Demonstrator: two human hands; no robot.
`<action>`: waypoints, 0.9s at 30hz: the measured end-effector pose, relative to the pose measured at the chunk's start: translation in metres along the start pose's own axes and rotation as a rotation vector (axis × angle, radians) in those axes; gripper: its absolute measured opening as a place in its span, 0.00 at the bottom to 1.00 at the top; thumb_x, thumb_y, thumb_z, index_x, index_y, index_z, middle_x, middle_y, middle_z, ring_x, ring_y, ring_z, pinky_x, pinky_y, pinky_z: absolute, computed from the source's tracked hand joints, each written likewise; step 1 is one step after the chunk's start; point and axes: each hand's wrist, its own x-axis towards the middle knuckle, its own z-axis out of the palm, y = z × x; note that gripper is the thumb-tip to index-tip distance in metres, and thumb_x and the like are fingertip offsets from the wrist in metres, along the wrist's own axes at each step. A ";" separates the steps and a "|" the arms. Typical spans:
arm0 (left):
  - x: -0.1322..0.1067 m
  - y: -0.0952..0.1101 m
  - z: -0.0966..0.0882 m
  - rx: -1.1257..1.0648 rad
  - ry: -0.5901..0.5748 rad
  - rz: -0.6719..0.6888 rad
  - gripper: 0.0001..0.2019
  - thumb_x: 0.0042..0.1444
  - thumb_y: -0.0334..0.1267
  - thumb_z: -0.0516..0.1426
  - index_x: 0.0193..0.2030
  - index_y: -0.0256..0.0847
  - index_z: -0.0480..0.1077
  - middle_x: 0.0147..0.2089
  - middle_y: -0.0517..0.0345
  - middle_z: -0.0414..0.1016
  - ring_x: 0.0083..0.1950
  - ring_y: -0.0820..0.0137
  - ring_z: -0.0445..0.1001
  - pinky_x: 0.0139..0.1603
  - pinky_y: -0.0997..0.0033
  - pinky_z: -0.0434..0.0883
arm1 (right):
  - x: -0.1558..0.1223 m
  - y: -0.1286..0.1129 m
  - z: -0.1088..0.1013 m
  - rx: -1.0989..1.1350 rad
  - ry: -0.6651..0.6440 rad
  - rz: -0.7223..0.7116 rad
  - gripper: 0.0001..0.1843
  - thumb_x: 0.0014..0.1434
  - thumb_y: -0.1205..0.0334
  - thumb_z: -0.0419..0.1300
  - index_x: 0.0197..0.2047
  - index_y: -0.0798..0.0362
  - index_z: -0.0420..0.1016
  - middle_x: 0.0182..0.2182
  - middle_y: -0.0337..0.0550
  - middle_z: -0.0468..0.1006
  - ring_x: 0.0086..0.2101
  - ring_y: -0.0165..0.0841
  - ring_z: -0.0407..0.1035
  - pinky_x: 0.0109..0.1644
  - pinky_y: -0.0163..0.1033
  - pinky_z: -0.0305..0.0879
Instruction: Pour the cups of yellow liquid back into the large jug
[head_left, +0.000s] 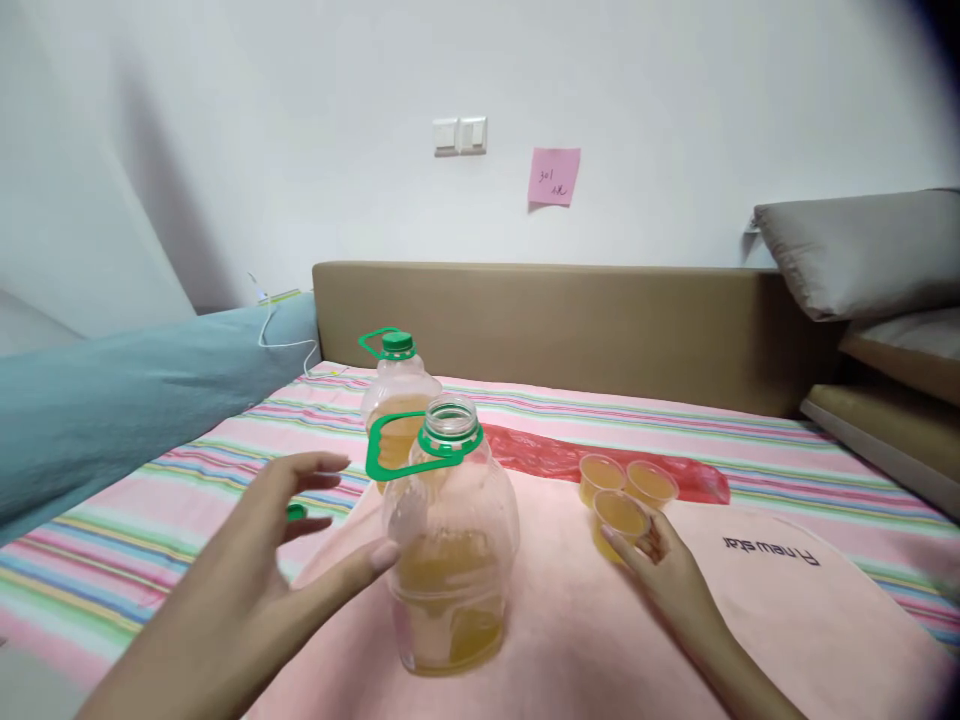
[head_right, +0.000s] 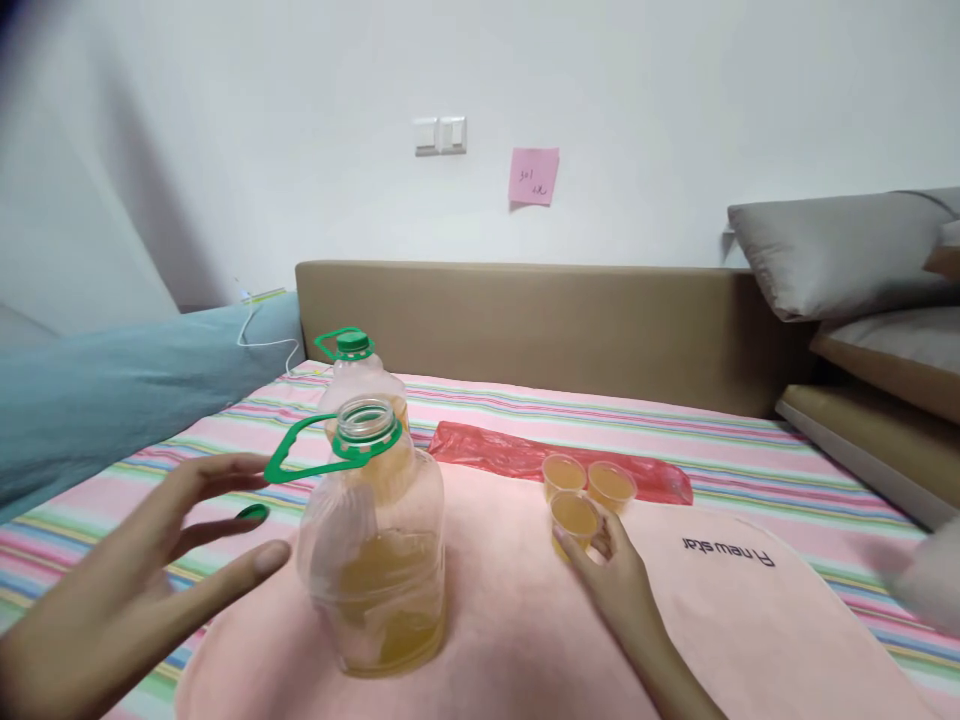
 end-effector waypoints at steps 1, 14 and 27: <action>0.006 -0.001 0.007 -0.030 -0.043 0.021 0.35 0.52 0.63 0.65 0.64 0.59 0.61 0.69 0.57 0.67 0.69 0.49 0.67 0.67 0.40 0.71 | 0.000 -0.002 0.000 0.010 0.000 0.009 0.41 0.52 0.36 0.74 0.61 0.49 0.70 0.58 0.52 0.76 0.57 0.50 0.72 0.61 0.51 0.70; 0.019 0.009 0.059 -0.338 -0.202 0.237 0.31 0.65 0.56 0.59 0.72 0.59 0.59 0.75 0.59 0.62 0.79 0.52 0.55 0.78 0.49 0.59 | -0.001 -0.005 -0.001 0.079 -0.005 0.024 0.45 0.49 0.40 0.78 0.63 0.50 0.70 0.61 0.52 0.73 0.61 0.52 0.68 0.65 0.52 0.68; 0.023 0.035 0.069 -0.345 -0.108 0.219 0.33 0.60 0.57 0.64 0.69 0.51 0.65 0.70 0.52 0.71 0.76 0.49 0.61 0.72 0.48 0.66 | -0.006 -0.018 -0.002 0.179 0.024 -0.019 0.41 0.49 0.43 0.79 0.61 0.50 0.72 0.61 0.51 0.73 0.60 0.47 0.69 0.63 0.44 0.70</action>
